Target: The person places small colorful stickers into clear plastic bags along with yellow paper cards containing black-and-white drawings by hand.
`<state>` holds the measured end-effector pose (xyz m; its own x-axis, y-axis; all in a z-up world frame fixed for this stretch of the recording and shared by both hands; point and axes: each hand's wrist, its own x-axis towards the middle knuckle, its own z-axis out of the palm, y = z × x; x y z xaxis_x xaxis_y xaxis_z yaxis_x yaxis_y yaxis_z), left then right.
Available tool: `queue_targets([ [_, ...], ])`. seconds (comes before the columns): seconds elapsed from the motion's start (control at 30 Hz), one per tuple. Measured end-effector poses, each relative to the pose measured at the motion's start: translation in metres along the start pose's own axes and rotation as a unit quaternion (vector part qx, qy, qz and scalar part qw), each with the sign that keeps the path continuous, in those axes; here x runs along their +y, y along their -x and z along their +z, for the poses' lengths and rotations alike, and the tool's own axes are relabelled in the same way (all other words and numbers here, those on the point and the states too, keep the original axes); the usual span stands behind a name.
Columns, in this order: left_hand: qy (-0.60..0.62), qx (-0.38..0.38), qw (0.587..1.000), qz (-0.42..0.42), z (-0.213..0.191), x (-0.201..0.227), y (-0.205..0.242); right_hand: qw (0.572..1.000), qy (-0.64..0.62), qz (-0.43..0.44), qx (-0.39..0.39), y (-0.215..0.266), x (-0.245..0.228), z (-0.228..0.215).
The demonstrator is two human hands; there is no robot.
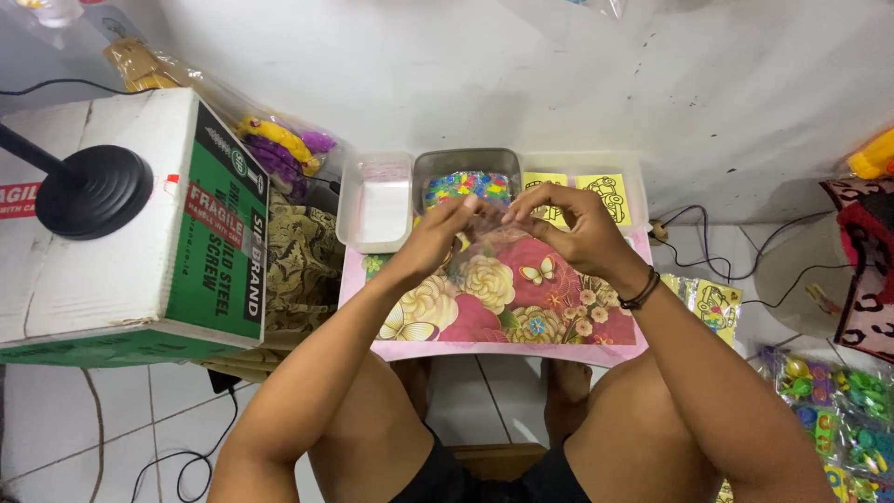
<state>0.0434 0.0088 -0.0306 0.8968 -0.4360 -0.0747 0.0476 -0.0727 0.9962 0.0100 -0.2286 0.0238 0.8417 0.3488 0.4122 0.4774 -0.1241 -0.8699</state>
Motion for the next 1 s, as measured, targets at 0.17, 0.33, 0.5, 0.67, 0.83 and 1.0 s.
queue_targets([
  [0.17,0.006,-0.056,0.997,-0.057,0.013,0.034,0.007,0.998,-0.033,-0.035,-0.030,0.003,0.017,-0.008],
  [0.33,-0.031,-0.110,0.991,-0.072,0.009,0.058,0.013,0.998,-0.040,-0.035,-0.039,0.001,0.034,-0.022],
  [0.5,-0.174,-0.125,0.975,0.053,-0.001,0.050,0.008,0.997,-0.059,-0.009,-0.053,-0.008,0.024,-0.024],
  [0.67,-0.211,-0.126,0.964,0.100,-0.006,0.043,0.001,0.995,-0.053,0.032,-0.084,-0.012,0.018,-0.026],
  [0.83,-0.192,-0.197,0.957,0.088,-0.011,0.052,-0.005,0.993,-0.055,0.029,-0.103,-0.013,0.039,-0.029],
  [1.0,-0.221,-0.241,0.944,0.043,-0.016,0.020,-0.016,0.995,0.003,0.029,-0.099,-0.016,0.043,-0.028],
])
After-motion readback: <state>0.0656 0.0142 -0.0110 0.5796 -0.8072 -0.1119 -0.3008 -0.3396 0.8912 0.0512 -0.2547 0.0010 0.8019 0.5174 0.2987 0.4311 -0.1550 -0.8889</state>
